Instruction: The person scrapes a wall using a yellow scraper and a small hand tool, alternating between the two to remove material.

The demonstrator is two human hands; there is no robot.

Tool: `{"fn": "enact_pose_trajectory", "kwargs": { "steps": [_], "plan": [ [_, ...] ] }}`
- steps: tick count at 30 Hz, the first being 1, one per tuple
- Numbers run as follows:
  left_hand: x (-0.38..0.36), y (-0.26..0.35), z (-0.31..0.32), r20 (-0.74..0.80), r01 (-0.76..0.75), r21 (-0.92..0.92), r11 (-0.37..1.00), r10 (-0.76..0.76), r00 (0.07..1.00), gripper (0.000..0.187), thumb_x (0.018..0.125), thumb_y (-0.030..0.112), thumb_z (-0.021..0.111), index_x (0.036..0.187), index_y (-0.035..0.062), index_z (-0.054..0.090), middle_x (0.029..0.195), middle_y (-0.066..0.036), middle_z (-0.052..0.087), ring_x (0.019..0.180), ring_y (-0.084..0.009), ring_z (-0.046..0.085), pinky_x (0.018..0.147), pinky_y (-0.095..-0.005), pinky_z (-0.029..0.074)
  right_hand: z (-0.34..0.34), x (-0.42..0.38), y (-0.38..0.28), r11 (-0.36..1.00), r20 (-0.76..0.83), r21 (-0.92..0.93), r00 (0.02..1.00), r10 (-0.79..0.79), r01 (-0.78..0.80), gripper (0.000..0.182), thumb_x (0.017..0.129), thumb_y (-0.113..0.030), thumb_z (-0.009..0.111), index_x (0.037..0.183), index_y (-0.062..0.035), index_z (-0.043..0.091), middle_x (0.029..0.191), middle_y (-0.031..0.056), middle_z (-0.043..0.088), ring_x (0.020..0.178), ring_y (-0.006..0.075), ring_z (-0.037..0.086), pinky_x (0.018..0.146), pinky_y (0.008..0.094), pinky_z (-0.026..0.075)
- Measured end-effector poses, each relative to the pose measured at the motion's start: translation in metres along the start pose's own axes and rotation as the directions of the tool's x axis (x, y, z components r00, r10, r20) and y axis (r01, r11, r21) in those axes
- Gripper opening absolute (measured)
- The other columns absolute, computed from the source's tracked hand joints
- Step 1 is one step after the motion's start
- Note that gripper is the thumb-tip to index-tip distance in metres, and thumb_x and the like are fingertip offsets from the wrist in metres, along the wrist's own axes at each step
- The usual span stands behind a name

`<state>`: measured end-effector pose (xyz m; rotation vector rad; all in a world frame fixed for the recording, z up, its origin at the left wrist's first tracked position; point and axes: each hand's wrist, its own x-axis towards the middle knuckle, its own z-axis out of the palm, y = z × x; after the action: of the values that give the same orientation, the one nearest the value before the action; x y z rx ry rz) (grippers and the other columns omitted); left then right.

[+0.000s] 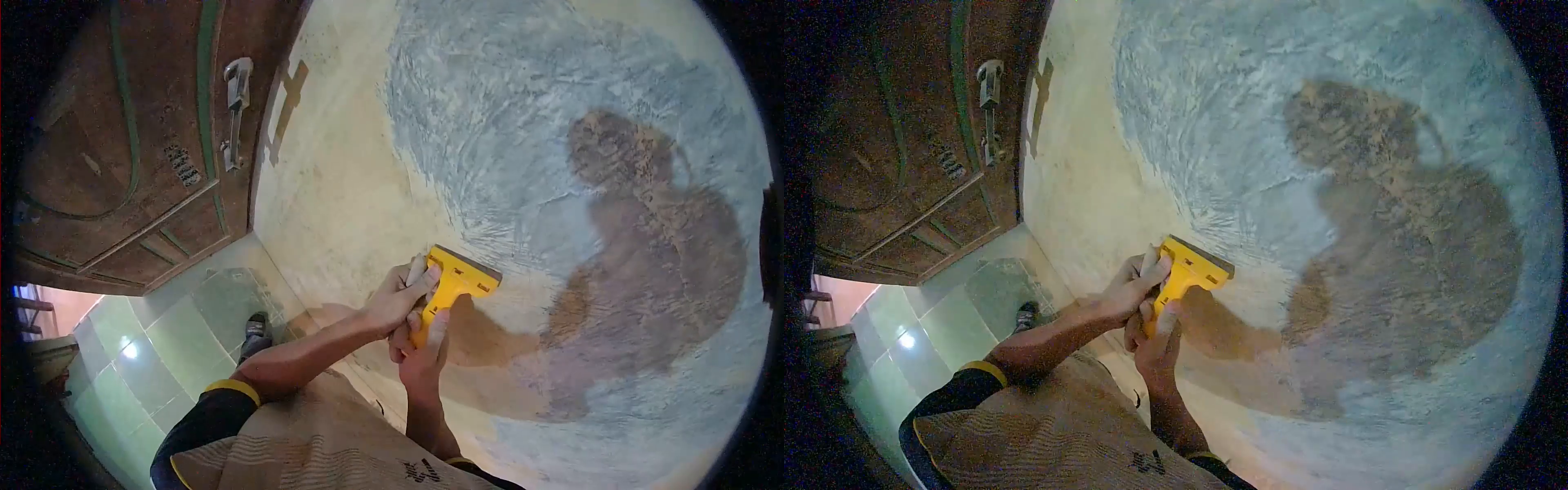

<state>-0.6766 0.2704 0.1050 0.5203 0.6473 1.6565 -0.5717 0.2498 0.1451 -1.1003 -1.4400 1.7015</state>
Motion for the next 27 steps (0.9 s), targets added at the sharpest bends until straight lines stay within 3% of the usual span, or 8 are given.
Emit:
{"fn": "enact_pose_trajectory", "kwargs": {
  "steps": [2,3,5,7,10,14,20,27],
  "plan": [
    [-0.017,0.024,0.008,-0.043,0.219,0.083,0.972,-0.216,0.975,0.045,0.102,0.050,0.051,0.093,0.0061,0.056,0.066,-0.001,0.057,0.043,-0.0075,0.050,0.040,-0.0221,0.041,-0.002,-0.008,0.005,1.000,-0.056,-0.001,0.998,0.013,-0.013,0.055,0.103,-0.061,0.025,0.080,-0.0133,0.040,0.052,-0.0025,0.033,0.041,0.0101,0.027,0.040,0.0260,0.021],
    [-0.013,0.013,0.007,-0.041,0.213,0.088,0.973,-0.210,0.977,0.045,0.102,0.050,0.051,0.093,0.0061,0.056,0.066,-0.001,0.057,0.043,-0.0075,0.050,0.040,-0.0221,0.041,-0.006,-0.011,0.006,0.999,-0.030,-0.037,0.999,-0.017,0.016,0.055,0.104,-0.060,0.025,0.080,-0.0132,0.041,0.052,-0.0025,0.033,0.042,0.0099,0.028,0.040,0.0261,0.021],
    [0.001,-0.020,0.003,-0.071,-0.078,0.045,0.996,0.081,0.994,0.045,0.102,0.050,0.049,0.093,0.0062,0.056,0.063,-0.002,0.057,0.042,-0.0085,0.050,0.038,-0.0220,0.040,-0.010,0.000,0.003,0.996,0.010,-0.072,0.998,-0.055,0.056,0.055,0.104,-0.060,0.024,0.081,-0.0130,0.042,0.053,-0.0026,0.033,0.042,0.0098,0.028,0.040,0.0262,0.021],
    [0.002,-0.006,-0.010,-0.030,-0.021,0.023,1.000,0.022,0.999,0.045,0.102,0.050,0.051,0.096,0.0060,0.059,0.068,-0.002,0.059,0.048,-0.0091,0.052,0.044,-0.0219,0.042,-0.013,0.011,0.002,0.996,0.073,-0.090,0.997,-0.017,0.023,0.051,0.101,-0.061,0.040,0.092,-0.0117,0.048,0.071,-0.0016,0.046,0.049,0.0108,0.039,0.042,0.0275,0.027],
    [-0.003,0.007,-0.006,0.034,0.041,-0.006,0.999,-0.041,0.999,0.046,0.101,0.050,0.053,0.096,0.0055,0.062,0.076,0.000,0.061,0.061,-0.0067,0.054,0.053,-0.0234,0.044,-0.001,0.003,0.003,1.000,0.033,0.014,0.999,0.001,-0.002,0.053,0.102,-0.062,0.036,0.090,-0.0114,0.048,0.066,-0.0014,0.044,0.048,0.0109,0.039,0.042,0.0276,0.029],
    [0.000,-0.008,0.002,-0.060,-0.054,0.116,0.992,0.061,0.996,0.045,0.101,0.050,0.053,0.089,0.0074,0.062,0.066,0.004,0.057,0.047,-0.0030,0.047,0.044,-0.0211,0.038,-0.010,-0.001,0.009,0.999,-0.001,0.027,1.000,-0.031,0.031,0.053,0.103,-0.061,0.035,0.088,-0.0109,0.048,0.060,-0.0024,0.040,0.046,0.0108,0.037,0.042,0.0277,0.029],
    [-0.011,0.015,0.002,-0.012,0.078,0.160,0.984,-0.078,0.997,0.043,0.101,0.051,0.053,0.091,0.0092,0.058,0.067,0.003,0.056,0.046,-0.0042,0.047,0.043,-0.0207,0.038,-0.002,-0.004,0.012,1.000,-0.038,0.014,0.999,0.013,-0.013,0.054,0.102,-0.062,0.035,0.089,-0.0110,0.045,0.060,-0.0022,0.037,0.046,0.0110,0.036,0.041,0.0270,0.029],
    [0.010,0.037,-0.013,-0.092,-0.040,0.051,0.998,0.045,0.995,0.042,0.100,0.048,0.056,0.089,0.0082,0.054,0.066,0.001,0.054,0.041,-0.0047,0.046,0.038,-0.0209,0.039,0.022,0.027,-0.003,1.000,0.011,-0.014,1.000,-0.007,0.007,0.056,0.100,-0.066,0.036,0.089,-0.0120,0.046,0.062,-0.0023,0.040,0.047,0.0105,0.037,0.043,0.0258,0.029]
  ]
}}
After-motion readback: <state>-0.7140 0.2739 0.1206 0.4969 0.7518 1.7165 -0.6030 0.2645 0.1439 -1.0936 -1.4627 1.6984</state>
